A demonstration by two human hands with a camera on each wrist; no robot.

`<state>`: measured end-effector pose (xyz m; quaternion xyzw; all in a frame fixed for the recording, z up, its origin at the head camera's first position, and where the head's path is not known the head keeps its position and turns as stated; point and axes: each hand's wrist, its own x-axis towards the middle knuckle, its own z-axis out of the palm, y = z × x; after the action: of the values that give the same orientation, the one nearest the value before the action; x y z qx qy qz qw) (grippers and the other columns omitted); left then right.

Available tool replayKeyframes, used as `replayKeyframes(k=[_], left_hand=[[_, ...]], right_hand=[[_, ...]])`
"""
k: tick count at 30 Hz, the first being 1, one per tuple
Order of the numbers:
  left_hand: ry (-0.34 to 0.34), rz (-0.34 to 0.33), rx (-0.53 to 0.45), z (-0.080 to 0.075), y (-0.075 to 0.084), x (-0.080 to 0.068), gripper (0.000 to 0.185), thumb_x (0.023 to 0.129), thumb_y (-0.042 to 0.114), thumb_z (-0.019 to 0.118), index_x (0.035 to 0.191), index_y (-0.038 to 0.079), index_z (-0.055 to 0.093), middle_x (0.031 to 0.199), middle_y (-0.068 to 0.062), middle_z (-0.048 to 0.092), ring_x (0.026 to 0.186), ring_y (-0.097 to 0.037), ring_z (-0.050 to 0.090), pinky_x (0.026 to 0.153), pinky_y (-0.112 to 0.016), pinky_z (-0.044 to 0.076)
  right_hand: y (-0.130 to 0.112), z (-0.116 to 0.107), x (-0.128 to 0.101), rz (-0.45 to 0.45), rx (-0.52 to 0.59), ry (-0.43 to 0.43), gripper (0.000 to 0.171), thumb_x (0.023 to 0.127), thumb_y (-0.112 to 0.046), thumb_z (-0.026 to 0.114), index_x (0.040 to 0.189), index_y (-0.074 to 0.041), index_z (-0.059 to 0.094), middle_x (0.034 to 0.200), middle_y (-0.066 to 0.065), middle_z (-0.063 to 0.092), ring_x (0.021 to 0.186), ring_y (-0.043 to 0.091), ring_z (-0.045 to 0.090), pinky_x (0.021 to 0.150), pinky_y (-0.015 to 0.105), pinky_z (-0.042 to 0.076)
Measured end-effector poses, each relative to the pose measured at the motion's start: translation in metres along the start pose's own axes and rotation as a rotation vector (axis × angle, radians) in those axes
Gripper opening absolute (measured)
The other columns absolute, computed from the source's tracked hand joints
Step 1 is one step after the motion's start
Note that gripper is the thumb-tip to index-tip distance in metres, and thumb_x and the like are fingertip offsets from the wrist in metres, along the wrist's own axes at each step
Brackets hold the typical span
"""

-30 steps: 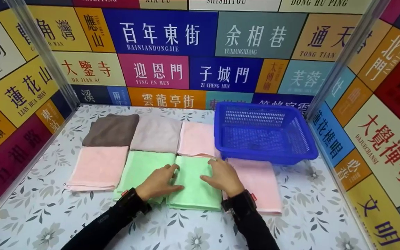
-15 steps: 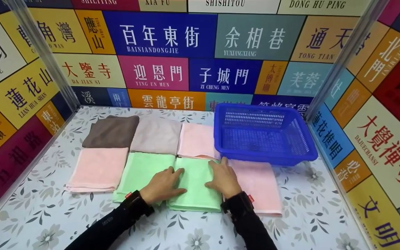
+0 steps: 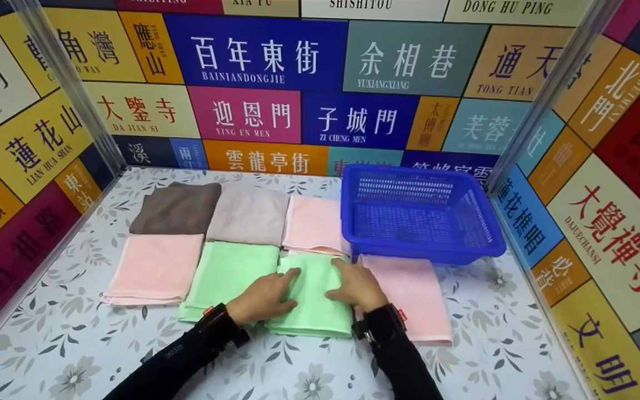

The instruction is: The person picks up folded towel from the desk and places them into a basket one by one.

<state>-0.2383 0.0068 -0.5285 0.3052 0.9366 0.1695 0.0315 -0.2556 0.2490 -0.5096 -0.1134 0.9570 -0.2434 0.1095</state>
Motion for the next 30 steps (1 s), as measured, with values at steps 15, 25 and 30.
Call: replayKeyframes(k=[15,25,30], left_hand=[[-0.038,0.053,-0.091,0.005,-0.004,0.002,0.075,0.094,0.016,0.068,0.158,-0.001,0.033,0.116,-0.021,0.068,0.097,-0.032,0.069,0.089,-0.04,0.058],[-0.055,0.04,-0.243,0.005,-0.01,0.003,0.078,0.092,0.011,0.067,0.16,-0.001,0.031,0.145,-0.025,0.058,0.126,-0.035,0.062,0.109,-0.043,0.051],[-0.052,0.026,-0.279,0.002,-0.01,0.004,0.078,0.092,0.01,0.068,0.16,0.0,0.032,0.153,-0.023,0.052,0.135,-0.036,0.057,0.115,-0.043,0.047]], right_hand=[[-0.002,0.004,0.001,-0.06,0.02,-0.028,0.08,0.085,-0.017,0.079,0.154,0.0,0.043,0.151,0.03,0.051,0.135,0.048,0.052,0.112,0.062,0.043],[-0.004,0.005,0.002,-0.072,0.032,-0.038,0.079,0.083,-0.015,0.078,0.153,0.002,0.043,0.15,0.031,0.051,0.136,0.049,0.052,0.112,0.062,0.043],[-0.006,0.003,0.004,-0.084,0.008,-0.027,0.077,0.084,-0.012,0.076,0.153,0.002,0.045,0.149,0.029,0.053,0.134,0.046,0.055,0.112,0.06,0.044]])
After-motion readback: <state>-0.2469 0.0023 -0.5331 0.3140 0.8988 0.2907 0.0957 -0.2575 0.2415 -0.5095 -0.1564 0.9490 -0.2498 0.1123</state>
